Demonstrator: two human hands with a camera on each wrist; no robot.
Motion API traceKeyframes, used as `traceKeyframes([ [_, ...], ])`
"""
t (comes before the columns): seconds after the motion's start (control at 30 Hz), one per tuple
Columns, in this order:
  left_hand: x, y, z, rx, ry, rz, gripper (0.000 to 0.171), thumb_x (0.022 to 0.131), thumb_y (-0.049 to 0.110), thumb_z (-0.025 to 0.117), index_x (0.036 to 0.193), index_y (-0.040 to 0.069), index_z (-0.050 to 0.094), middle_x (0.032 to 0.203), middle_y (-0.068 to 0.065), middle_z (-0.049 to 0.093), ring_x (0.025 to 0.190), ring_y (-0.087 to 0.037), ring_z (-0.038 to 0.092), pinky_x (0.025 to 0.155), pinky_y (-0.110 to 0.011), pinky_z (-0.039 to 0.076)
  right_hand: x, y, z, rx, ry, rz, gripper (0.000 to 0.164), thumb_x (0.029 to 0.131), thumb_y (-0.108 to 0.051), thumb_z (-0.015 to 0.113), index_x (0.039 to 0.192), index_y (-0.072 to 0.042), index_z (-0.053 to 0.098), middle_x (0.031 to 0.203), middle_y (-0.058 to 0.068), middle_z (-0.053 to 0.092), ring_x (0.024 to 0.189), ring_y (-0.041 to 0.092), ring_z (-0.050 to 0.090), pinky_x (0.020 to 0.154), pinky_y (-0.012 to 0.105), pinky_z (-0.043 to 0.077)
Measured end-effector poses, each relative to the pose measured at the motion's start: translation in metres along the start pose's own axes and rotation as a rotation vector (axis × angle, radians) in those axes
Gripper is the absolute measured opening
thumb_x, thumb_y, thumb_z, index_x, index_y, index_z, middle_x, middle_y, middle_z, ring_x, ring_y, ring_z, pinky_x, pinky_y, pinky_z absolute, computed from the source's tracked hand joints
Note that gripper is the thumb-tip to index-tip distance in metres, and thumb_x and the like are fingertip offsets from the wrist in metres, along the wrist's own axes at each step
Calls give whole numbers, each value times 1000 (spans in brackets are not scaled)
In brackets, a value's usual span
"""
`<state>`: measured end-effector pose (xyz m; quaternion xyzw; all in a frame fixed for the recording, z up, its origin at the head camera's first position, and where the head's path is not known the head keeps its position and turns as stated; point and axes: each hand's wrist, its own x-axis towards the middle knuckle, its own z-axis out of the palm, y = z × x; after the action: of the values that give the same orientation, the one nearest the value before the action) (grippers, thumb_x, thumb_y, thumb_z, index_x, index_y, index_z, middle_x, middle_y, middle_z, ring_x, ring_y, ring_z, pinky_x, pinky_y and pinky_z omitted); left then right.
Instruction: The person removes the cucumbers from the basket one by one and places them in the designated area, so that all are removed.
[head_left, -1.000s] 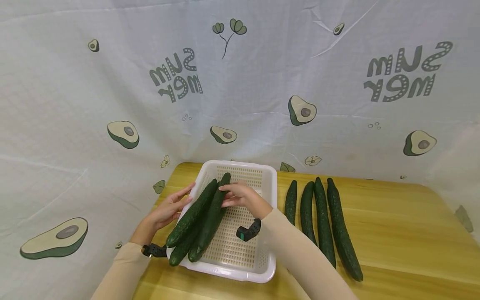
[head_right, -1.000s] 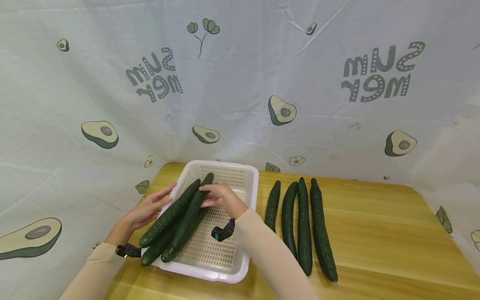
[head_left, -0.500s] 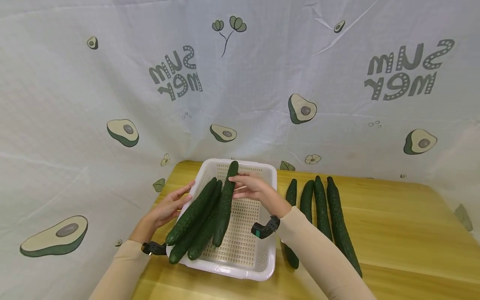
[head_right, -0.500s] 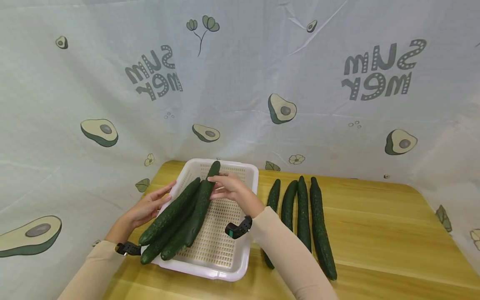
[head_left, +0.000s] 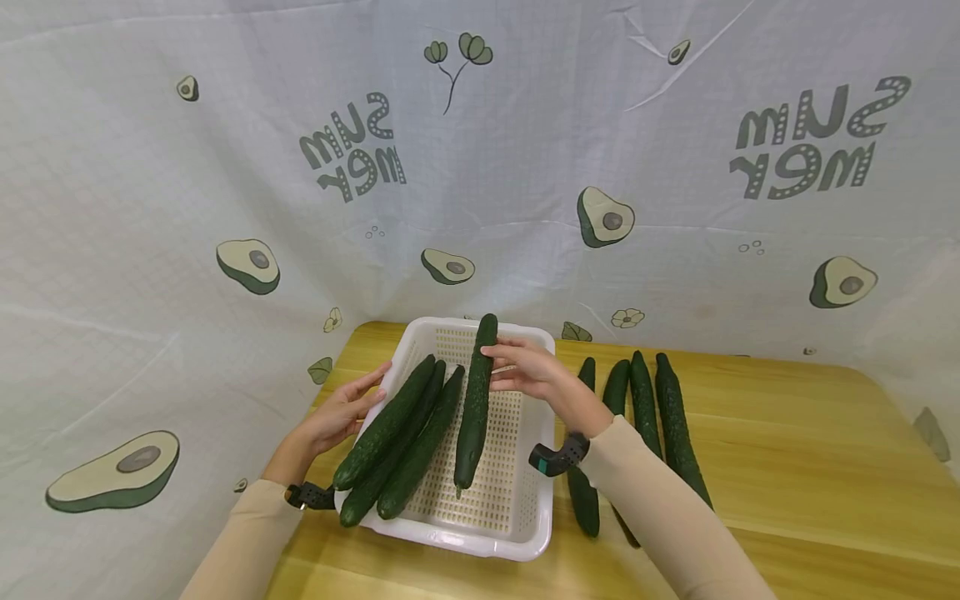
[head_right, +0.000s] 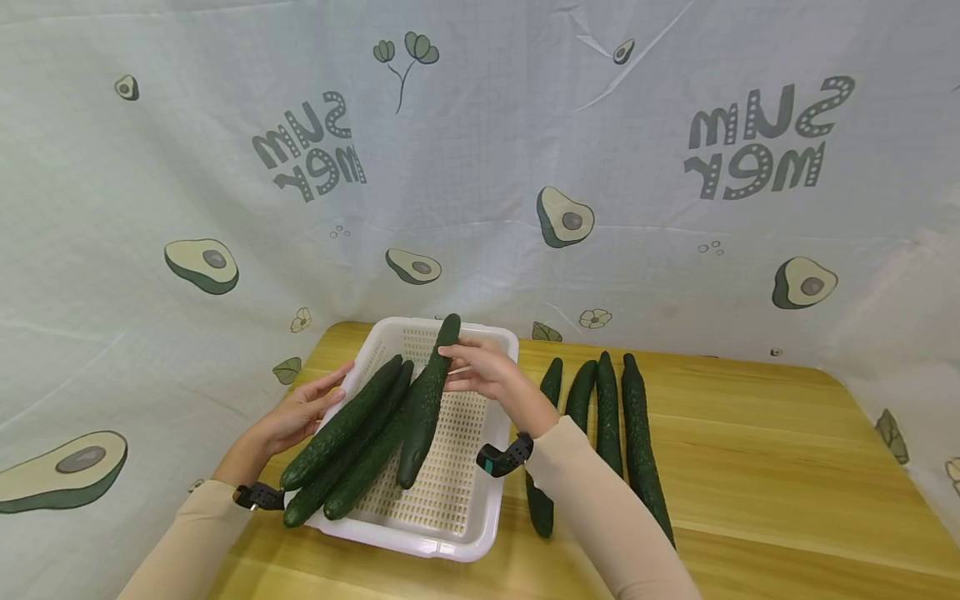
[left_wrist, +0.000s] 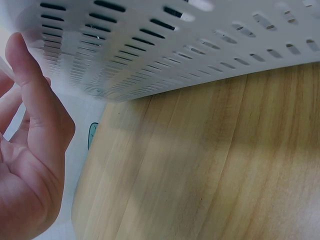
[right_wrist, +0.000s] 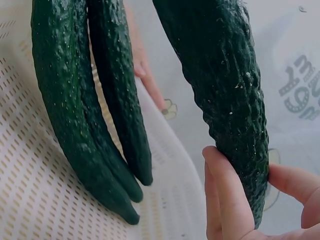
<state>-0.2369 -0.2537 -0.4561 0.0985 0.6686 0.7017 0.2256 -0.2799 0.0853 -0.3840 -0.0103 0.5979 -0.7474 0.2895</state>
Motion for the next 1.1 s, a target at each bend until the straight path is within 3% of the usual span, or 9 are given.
traceKeyframes([
  [0.33,-1,3,3,-15,18,-11,61,108,16,46,162,23,18,163,-10,13,91,-12,66,71,-28,58,-17,-7,-22,46,35,-23,71,101,-8,55,158,2,13,94,11,52,74,19,63,64,29,58],
  [0.57,-1,1,4,-4,14,-19,60,109,17,45,162,23,18,164,-8,12,89,-11,66,68,-24,57,-26,-3,-42,28,41,-27,74,102,-8,53,159,1,5,94,8,44,71,17,50,60,26,53],
  [0.77,-1,0,3,11,27,-19,59,109,17,44,162,23,18,165,-9,8,96,-12,66,71,-27,58,-34,1,-58,18,34,-46,71,103,-7,50,157,2,5,91,6,46,70,16,48,60,26,52],
  [1.0,-1,1,3,23,31,-23,60,109,18,45,161,23,18,165,-7,7,96,-12,66,72,-27,58,-46,1,-74,5,46,-30,74,104,-10,48,159,0,-1,113,13,36,74,16,44,60,25,50],
  [1.1,-1,0,4,17,26,-15,60,109,17,45,161,22,17,165,-9,6,99,-13,66,74,-29,58,-50,1,-80,-23,65,-21,76,104,-11,49,159,-1,-1,114,14,36,76,16,45,60,24,51],
])
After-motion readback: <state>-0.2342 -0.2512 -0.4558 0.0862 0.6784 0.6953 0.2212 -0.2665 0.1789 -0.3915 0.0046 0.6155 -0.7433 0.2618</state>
